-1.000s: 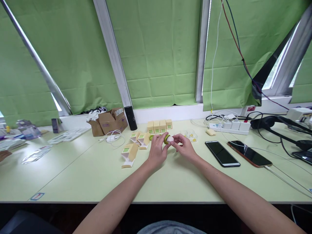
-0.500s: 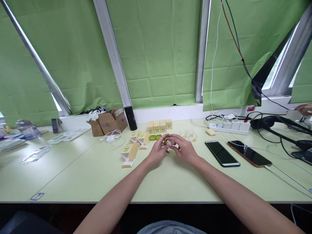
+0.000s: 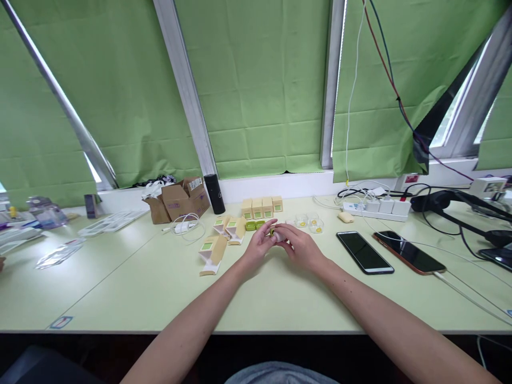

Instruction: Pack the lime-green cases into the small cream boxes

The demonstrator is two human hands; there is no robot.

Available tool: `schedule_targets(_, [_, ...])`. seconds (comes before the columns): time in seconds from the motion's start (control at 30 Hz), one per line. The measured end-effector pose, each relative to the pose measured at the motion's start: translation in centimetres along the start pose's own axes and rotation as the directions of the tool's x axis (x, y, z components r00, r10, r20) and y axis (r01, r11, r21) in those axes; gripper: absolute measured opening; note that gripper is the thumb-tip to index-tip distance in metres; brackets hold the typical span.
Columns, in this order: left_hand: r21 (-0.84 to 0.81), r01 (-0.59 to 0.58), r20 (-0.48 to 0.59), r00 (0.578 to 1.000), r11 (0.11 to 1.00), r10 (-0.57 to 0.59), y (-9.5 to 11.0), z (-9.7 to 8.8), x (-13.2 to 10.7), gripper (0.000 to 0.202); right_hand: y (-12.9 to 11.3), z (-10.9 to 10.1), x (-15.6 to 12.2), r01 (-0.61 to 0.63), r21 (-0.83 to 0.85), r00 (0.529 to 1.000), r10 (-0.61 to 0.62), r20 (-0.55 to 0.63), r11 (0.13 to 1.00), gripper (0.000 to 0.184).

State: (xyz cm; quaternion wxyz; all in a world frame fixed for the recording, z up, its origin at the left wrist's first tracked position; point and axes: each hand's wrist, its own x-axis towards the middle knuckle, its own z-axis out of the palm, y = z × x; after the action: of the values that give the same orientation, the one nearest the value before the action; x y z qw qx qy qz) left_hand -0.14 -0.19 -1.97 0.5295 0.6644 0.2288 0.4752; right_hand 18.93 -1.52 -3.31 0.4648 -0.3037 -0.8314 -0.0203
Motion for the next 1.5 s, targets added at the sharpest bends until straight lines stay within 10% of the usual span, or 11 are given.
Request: schedule_targets(1.5, [0.056,-0.114,-0.220,0.968,0.992,0.124,-0.2,2.0,0.7,0.040,-1.7,0.6,1.0,0.050,-0.299,0.994,-0.075,-0.074,0.953,0.032])
